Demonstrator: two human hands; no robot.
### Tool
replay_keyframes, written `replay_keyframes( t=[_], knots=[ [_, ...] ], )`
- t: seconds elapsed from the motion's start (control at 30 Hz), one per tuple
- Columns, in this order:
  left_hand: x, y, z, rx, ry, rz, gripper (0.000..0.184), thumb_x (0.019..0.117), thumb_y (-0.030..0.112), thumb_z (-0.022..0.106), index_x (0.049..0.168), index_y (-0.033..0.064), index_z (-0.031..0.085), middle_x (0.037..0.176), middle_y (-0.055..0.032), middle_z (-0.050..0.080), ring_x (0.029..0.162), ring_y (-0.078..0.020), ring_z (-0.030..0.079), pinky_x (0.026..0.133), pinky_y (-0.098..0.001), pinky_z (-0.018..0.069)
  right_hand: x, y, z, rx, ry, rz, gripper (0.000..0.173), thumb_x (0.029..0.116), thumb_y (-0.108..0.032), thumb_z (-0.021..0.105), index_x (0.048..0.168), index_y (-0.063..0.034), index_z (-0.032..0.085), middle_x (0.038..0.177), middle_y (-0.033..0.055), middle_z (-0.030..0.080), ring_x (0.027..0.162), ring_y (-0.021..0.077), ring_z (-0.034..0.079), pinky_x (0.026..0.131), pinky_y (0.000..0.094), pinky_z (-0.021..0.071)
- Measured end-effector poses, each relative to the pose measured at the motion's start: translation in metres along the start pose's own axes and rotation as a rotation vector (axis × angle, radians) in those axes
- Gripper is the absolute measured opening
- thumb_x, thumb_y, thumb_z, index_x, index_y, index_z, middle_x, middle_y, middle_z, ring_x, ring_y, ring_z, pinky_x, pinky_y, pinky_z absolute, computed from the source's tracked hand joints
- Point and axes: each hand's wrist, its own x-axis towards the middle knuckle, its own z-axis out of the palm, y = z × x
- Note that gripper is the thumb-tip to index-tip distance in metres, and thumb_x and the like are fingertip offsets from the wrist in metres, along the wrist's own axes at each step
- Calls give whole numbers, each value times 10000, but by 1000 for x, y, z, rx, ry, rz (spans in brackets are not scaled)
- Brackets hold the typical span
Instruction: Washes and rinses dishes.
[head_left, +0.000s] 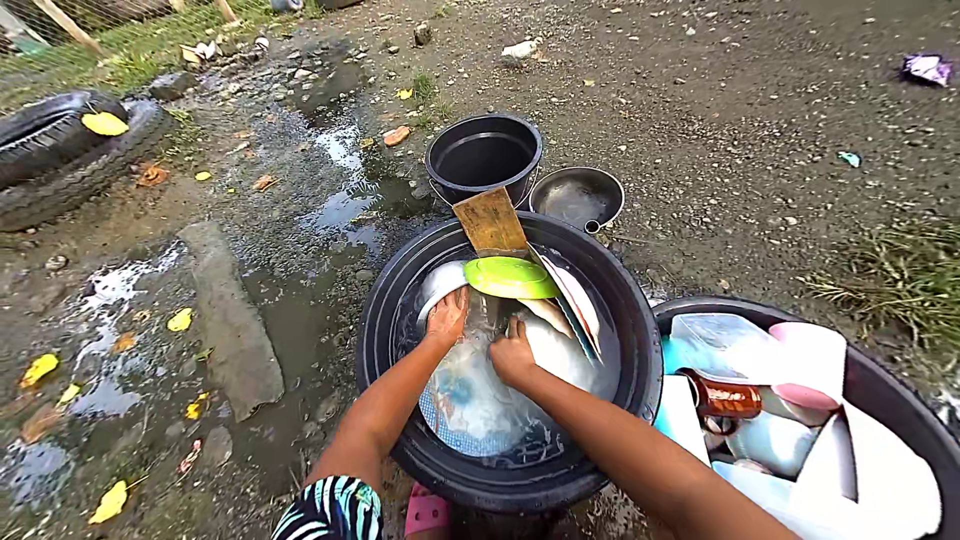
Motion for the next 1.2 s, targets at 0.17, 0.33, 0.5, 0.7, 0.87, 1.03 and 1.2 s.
replay_keyframes(
  t=[0.17,0.33,0.5,0.7,0.87,1.03,1.2],
  knots=[
    [-10,-38,6,-51,-28,349,1242,717,512,872,1632,49,171,1653,-286,207,1507,-436,295,1185,-539,331,-23,21,-3,56,-27,-92,363,1048,-112,489,1358,33,610,1563,252,441,1541,541,85,1217,703,27],
    [-41,-57,-4,-448,-475,562,916,888,203,776,1588,-48,242,1547,-315,400,1454,-389,409,1216,-510,295,-44,32,12,477,444,-155,504,934,-172,710,1334,96,559,1487,325,466,1422,466,426,1160,595,338],
    [-31,-58,16,-583,-728,553,585,1095,287,256,1205,-197,565,1183,-295,659,1083,-296,660,1022,-449,476,-35,15,5,346,311,-321,452,1042,-191,565,1467,-41,538,1323,294,630,1174,496,631,968,652,472],
    [4,-54,16,-533,21,432,391,1096,139,396,1194,-140,652,1213,-310,662,1179,-389,642,1086,-474,451,-13,-27,-33,198,6,103,378,1076,-34,354,1430,15,477,1267,322,621,1189,508,608,935,634,482],
    [31,-34,0,-153,-77,353,507,1061,71,434,1557,-11,372,1637,-252,293,1520,-387,305,1243,-483,260,-3,-43,-52,227,-19,272,398,1056,-7,385,1443,31,469,1316,307,604,1225,482,600,940,617,497],
    [58,-14,1,-102,-160,160,545,1089,330,446,1499,-29,454,1551,-250,444,1467,-388,400,1202,-570,301,-26,-50,-70,276,31,355,516,1046,2,391,1559,-51,377,1382,319,551,1219,491,595,932,611,507],
    [15,17,-54,-147,-281,113,518,1103,247,456,1526,-46,397,1611,-236,361,1519,-358,316,1238,-502,213,-44,-43,-63,184,171,337,727,1043,31,364,1639,-361,224,1508,324,383,1012,462,649,817,552,527]
  ],
)
